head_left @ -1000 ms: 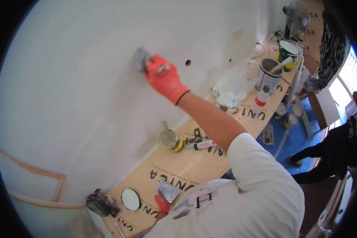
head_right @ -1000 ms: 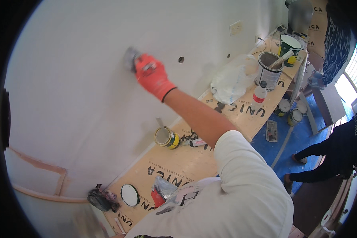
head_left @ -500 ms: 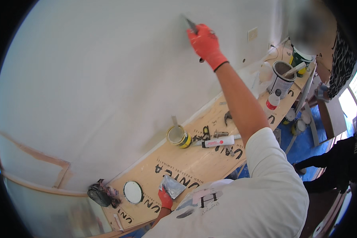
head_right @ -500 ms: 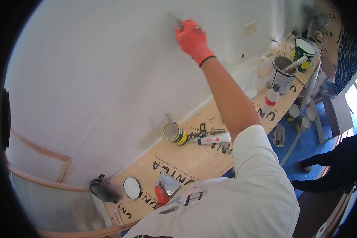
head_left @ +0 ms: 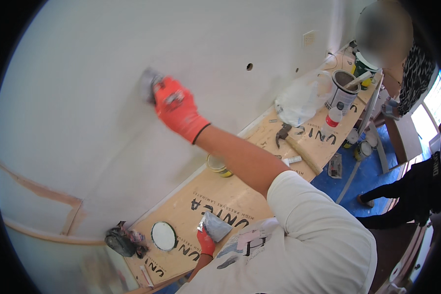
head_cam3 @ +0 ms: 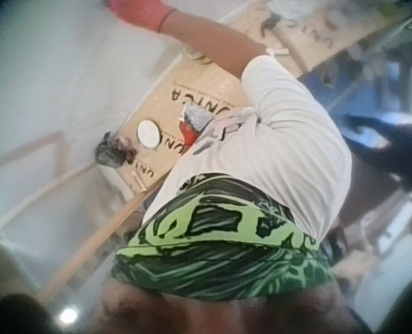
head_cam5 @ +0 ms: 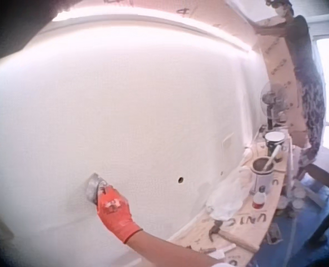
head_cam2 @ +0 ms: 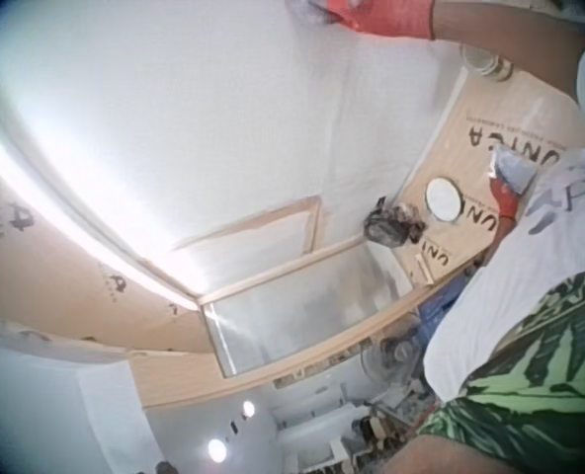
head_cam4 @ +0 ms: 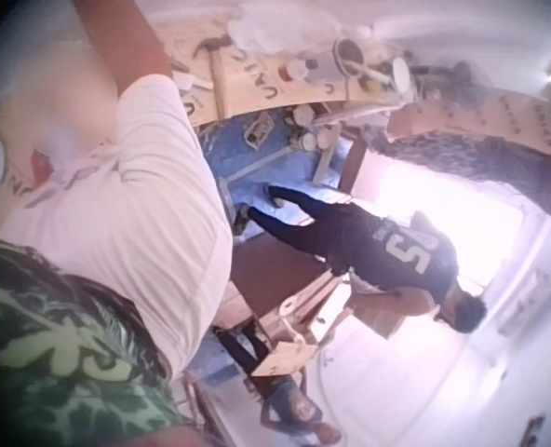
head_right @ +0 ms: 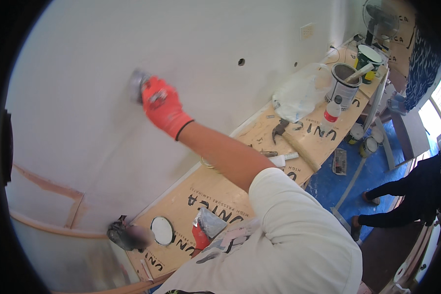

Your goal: The person applies plaster compound to a wall using a putty knife and a hawk. They scoop compound from a container onto the hawk, then spread and smooth the material over a wall seam.

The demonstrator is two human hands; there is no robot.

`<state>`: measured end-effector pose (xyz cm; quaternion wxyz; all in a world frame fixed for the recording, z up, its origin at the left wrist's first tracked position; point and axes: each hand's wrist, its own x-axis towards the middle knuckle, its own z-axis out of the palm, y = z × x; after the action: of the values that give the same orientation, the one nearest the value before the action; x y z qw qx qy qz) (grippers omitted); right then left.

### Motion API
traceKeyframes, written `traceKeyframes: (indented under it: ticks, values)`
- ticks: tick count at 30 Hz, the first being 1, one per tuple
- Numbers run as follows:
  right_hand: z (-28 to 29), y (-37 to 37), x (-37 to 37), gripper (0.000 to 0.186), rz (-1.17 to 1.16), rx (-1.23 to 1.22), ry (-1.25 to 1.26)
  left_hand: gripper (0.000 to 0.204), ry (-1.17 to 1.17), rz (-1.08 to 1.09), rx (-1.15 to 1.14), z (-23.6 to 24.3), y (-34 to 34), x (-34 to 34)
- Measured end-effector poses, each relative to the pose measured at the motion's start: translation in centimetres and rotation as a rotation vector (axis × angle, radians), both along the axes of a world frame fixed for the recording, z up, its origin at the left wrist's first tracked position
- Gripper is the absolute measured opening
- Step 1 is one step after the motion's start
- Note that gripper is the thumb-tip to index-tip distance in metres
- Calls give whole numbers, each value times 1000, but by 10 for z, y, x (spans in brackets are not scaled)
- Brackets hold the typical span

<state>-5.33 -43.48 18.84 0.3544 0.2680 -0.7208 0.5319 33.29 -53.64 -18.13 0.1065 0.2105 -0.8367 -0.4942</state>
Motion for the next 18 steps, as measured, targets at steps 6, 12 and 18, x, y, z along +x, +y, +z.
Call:
traceKeyframes:
  ticks: [6, 12, 18]
  values:
    - [-44, 60, -62, 34, -545, 320, 305, 48, 109, 89, 393, 7, 6, -5]
    - [18, 255, -180, 37, -406, 59, -308, 43, 86, 217, 460, 5, 7, -4]
    - [2, 160, -116, 32, -353, 56, -116, 40, 54, 174, 359, 0, 7, 1]
